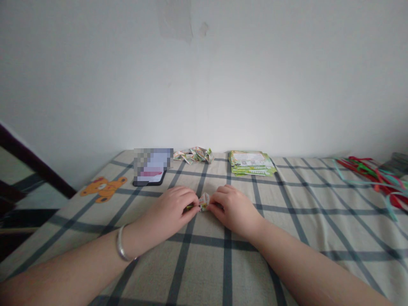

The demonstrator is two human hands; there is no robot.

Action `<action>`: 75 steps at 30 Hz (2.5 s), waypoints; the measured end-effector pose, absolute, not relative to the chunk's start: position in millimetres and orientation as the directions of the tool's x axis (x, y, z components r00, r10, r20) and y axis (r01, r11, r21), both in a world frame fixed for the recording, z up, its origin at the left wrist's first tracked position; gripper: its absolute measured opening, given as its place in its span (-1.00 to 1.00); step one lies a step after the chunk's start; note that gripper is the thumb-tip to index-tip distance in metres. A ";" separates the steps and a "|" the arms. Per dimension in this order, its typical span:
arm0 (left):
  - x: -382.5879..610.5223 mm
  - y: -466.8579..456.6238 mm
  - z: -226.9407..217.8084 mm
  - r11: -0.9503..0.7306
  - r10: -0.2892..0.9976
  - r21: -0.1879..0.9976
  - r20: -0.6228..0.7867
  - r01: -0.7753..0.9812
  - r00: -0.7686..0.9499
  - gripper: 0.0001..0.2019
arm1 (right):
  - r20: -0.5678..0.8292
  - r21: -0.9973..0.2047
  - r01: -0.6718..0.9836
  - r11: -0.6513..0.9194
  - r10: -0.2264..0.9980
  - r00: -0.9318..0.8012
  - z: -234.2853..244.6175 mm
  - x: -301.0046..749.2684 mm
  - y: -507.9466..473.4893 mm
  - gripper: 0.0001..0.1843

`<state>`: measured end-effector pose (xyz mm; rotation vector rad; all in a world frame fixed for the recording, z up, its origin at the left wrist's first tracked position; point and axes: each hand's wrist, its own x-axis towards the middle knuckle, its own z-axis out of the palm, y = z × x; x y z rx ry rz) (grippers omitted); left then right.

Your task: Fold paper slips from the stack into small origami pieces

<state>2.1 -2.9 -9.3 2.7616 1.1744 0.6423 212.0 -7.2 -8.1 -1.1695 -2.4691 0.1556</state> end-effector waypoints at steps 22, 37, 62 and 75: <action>0.8 -1.3 -11.9 -0.716 0.693 0.235 0.349 0.657 0.630 -0.93 | 0.332 -0.268 0.751 0.603 0.790 -0.516 -10.5 207.2 -5.3 -0.85; -6.7 0.9 -9.5 -0.826 0.548 0.100 0.371 0.554 0.750 -0.83 | 0.345 -0.275 0.762 0.586 0.800 -0.491 -14.5 206.7 -2.5 -0.90; -6.8 3.7 -8.1 -0.874 0.478 0.067 0.290 0.480 0.829 -0.89 | 0.295 -0.029 0.611 0.791 0.591 -0.751 -2.4 215.9 -17.5 -0.74; -6.4 -1.2 -6.5 -0.866 0.471 -0.053 0.244 0.497 0.847 -0.95 | 0.241 0.067 0.633 0.771 0.603 -0.760 -1.6 214.1 -18.5 -0.79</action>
